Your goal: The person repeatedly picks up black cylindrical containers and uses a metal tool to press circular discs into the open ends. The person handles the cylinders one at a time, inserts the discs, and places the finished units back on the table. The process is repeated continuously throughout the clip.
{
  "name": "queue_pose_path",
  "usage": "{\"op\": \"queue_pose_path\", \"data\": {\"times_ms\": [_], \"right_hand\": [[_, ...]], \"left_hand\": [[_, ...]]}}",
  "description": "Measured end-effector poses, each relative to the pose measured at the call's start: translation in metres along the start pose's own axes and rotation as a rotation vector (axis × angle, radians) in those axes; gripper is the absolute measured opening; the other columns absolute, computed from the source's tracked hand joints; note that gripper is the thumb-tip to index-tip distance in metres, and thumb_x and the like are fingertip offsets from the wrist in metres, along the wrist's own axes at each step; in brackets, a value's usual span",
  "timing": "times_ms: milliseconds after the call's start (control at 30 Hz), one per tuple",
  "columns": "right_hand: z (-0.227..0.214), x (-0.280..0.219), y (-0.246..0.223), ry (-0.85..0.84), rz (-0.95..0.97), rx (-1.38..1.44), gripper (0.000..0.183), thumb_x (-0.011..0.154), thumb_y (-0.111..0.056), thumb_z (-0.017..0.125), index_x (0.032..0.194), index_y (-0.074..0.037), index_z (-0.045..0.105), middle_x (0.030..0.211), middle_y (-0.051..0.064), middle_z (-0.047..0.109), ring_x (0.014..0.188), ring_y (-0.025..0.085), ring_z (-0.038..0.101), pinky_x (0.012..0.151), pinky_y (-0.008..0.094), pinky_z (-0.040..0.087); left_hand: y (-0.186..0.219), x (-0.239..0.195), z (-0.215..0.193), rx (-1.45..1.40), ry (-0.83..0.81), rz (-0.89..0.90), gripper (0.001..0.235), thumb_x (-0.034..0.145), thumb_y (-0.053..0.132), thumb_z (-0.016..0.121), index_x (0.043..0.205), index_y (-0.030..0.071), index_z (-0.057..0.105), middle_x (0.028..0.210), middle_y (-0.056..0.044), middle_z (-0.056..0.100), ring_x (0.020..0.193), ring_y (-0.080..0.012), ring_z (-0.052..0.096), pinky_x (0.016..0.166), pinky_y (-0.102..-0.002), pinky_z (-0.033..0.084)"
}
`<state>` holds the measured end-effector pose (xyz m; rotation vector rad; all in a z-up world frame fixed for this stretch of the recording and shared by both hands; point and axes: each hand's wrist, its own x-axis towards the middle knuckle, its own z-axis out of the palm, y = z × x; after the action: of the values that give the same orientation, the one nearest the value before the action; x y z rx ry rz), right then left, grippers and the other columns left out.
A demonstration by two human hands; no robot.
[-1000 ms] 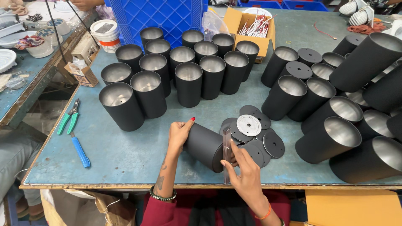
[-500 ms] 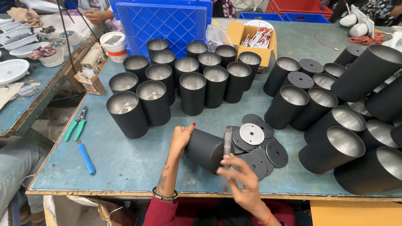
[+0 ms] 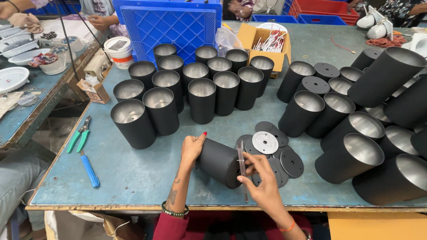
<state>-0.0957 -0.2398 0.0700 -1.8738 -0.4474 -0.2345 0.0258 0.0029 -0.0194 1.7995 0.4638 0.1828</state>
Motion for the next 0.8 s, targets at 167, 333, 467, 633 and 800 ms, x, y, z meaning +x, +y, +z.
{"op": "queue_pose_path", "data": {"times_ms": [167, 333, 467, 633, 800], "right_hand": [[0.000, -0.005, 0.012, 0.020, -0.344, -0.195, 0.032, 0.070, 0.006, 0.073, 0.097, -0.011, 0.076, 0.093, 0.004, 0.062, 0.086, 0.020, 0.059, 0.079, 0.032, 0.048], [0.013, -0.016, 0.036, 0.085, -0.435, -0.246, 0.029, 0.056, 0.008, 0.062, 0.072, -0.012, 0.075, 0.085, 0.003, 0.062, 0.083, 0.022, 0.059, 0.073, 0.035, 0.045], [0.009, -0.022, 0.039, 0.062, -0.233, -0.015, 0.027, 0.071, 0.011, 0.064, 0.087, -0.007, 0.078, 0.090, 0.006, 0.064, 0.085, 0.019, 0.065, 0.074, 0.032, 0.052], [0.006, -0.010, 0.026, 0.091, 0.176, 0.387, 0.058, 0.073, 0.002, 0.078, 0.126, -0.014, 0.061, 0.103, 0.006, 0.060, 0.087, 0.016, 0.062, 0.076, 0.033, 0.055], [-0.003, -0.014, 0.018, 0.039, -0.216, -0.032, 0.050, 0.072, 0.001, 0.078, 0.120, -0.009, 0.071, 0.114, 0.008, 0.064, 0.105, 0.023, 0.064, 0.091, 0.036, 0.051]], "left_hand": [[0.003, 0.000, 0.002, 0.076, 0.011, -0.016, 0.059, 0.088, 0.043, 0.072, 0.059, -0.003, 0.050, 0.056, -0.008, 0.051, 0.054, -0.0141, 0.047, 0.052, -0.040, 0.043], [0.005, 0.001, 0.005, 0.090, 0.040, 0.029, 0.056, 0.085, 0.043, 0.073, 0.058, -0.003, 0.055, 0.055, -0.010, 0.059, 0.052, -0.0154, 0.056, 0.054, -0.039, 0.046], [0.004, -0.001, 0.001, 0.074, 0.009, -0.006, 0.057, 0.088, 0.045, 0.072, 0.060, -0.004, 0.058, 0.056, -0.011, 0.058, 0.054, -0.0164, 0.054, 0.055, -0.040, 0.046], [0.007, -0.003, 0.001, 0.044, 0.020, -0.003, 0.055, 0.085, 0.043, 0.072, 0.058, -0.003, 0.058, 0.053, -0.008, 0.058, 0.051, -0.0146, 0.055, 0.053, -0.038, 0.046], [0.002, -0.002, 0.004, 0.065, 0.022, 0.013, 0.059, 0.087, 0.042, 0.073, 0.058, -0.004, 0.050, 0.053, -0.008, 0.049, 0.051, -0.0152, 0.045, 0.051, -0.040, 0.042]]}}
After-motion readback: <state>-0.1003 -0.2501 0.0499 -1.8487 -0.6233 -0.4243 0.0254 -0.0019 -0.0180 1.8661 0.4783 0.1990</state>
